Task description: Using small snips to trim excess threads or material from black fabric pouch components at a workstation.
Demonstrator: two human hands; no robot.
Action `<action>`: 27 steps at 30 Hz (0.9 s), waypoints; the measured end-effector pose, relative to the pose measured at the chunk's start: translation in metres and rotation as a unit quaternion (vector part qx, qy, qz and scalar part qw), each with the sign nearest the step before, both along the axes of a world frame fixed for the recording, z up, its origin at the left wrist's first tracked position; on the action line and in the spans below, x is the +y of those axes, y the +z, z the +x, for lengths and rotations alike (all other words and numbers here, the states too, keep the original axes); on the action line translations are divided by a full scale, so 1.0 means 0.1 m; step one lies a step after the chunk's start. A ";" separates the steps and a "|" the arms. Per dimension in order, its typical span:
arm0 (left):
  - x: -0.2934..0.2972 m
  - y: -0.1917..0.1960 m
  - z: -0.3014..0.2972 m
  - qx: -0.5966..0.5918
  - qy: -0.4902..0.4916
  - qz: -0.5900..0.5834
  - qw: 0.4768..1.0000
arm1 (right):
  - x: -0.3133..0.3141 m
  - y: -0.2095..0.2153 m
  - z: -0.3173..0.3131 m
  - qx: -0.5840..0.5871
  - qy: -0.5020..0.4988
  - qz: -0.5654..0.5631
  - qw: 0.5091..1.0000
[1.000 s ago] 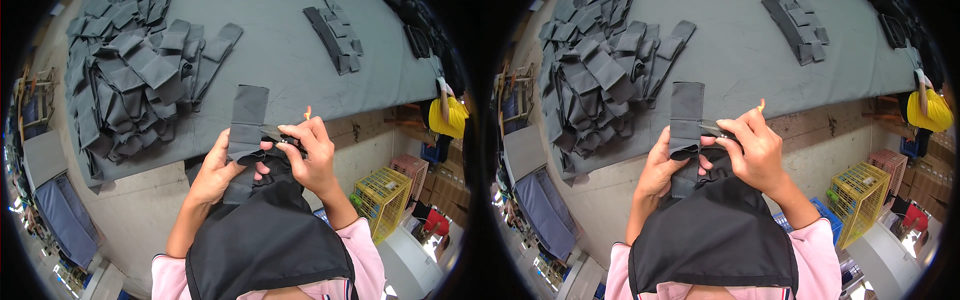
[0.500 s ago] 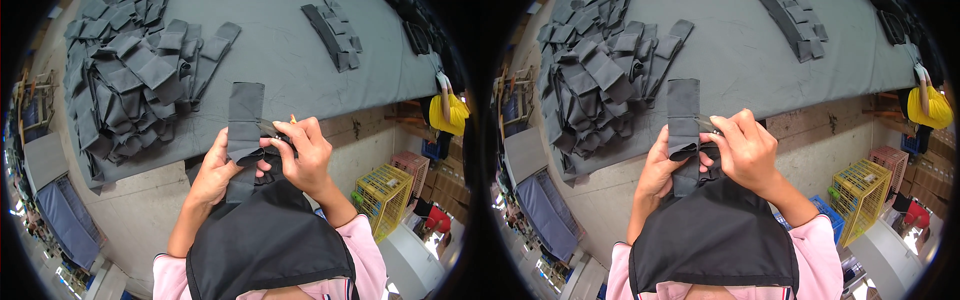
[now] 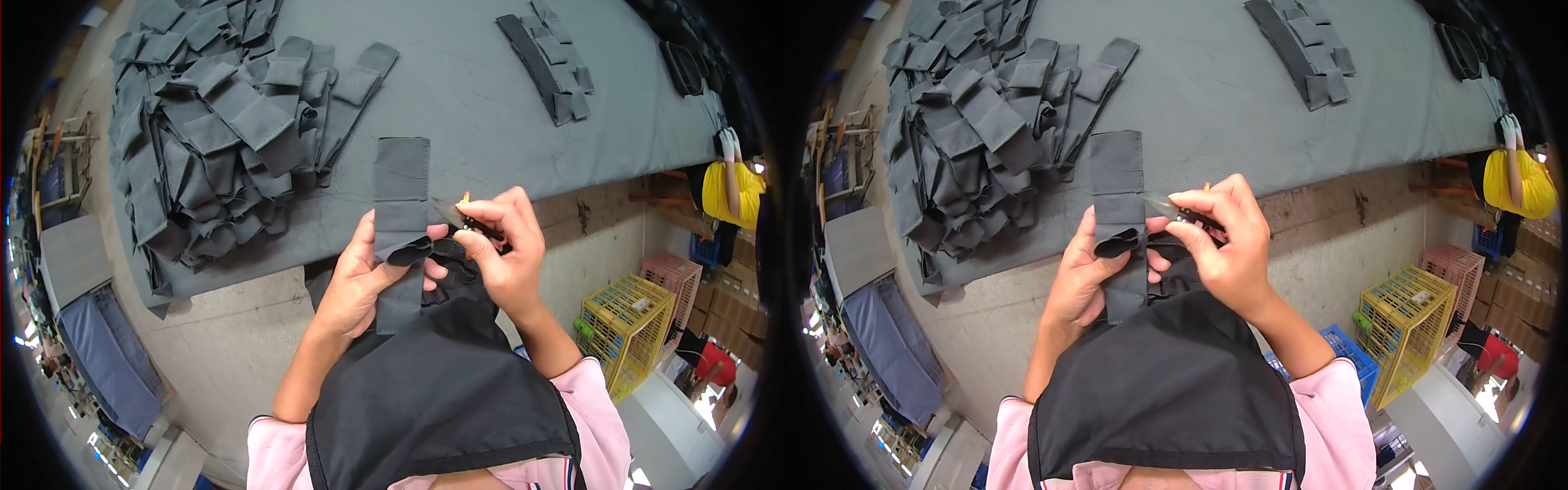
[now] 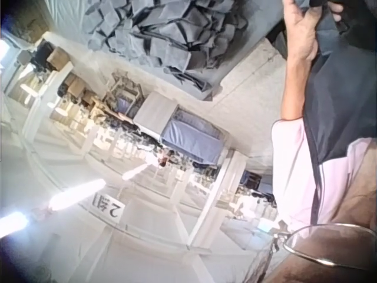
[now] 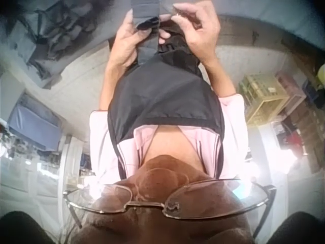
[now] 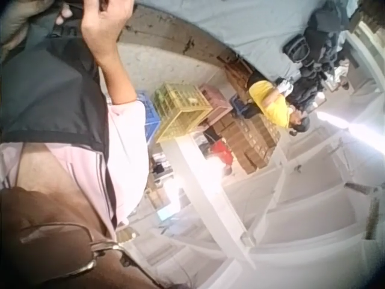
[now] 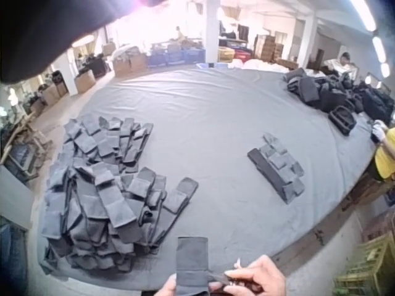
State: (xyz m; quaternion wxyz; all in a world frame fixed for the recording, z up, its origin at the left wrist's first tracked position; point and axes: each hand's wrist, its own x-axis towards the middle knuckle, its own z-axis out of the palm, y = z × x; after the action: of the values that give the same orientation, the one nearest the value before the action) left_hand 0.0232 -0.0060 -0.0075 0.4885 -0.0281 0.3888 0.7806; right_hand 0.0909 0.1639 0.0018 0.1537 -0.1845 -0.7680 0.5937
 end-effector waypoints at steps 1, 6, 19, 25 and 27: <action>0.01 0.00 0.00 0.001 0.003 -0.002 1.000 | -0.01 0.01 -0.01 0.058 0.025 0.187 0.980; 0.06 0.04 0.04 0.015 -0.013 -0.034 0.999 | -0.06 -0.05 -0.17 0.091 0.073 0.331 0.936; 0.05 0.11 0.02 0.024 -0.026 -0.054 0.998 | -0.09 -0.10 -0.18 0.090 0.082 0.306 0.944; 0.03 0.08 0.03 0.007 -0.025 -0.067 0.997 | -0.13 -0.13 -0.17 0.121 0.062 0.334 0.933; 0.03 0.07 0.05 0.015 -0.019 -0.084 0.996 | -0.13 -0.11 -0.15 0.105 0.074 0.368 0.921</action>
State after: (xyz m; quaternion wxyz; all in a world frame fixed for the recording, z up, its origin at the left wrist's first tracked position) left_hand 0.0280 -0.0031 -0.0001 0.4931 -0.0502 0.4609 0.7361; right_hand 0.0756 0.1509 -0.0087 0.2463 0.0056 -0.9231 0.2952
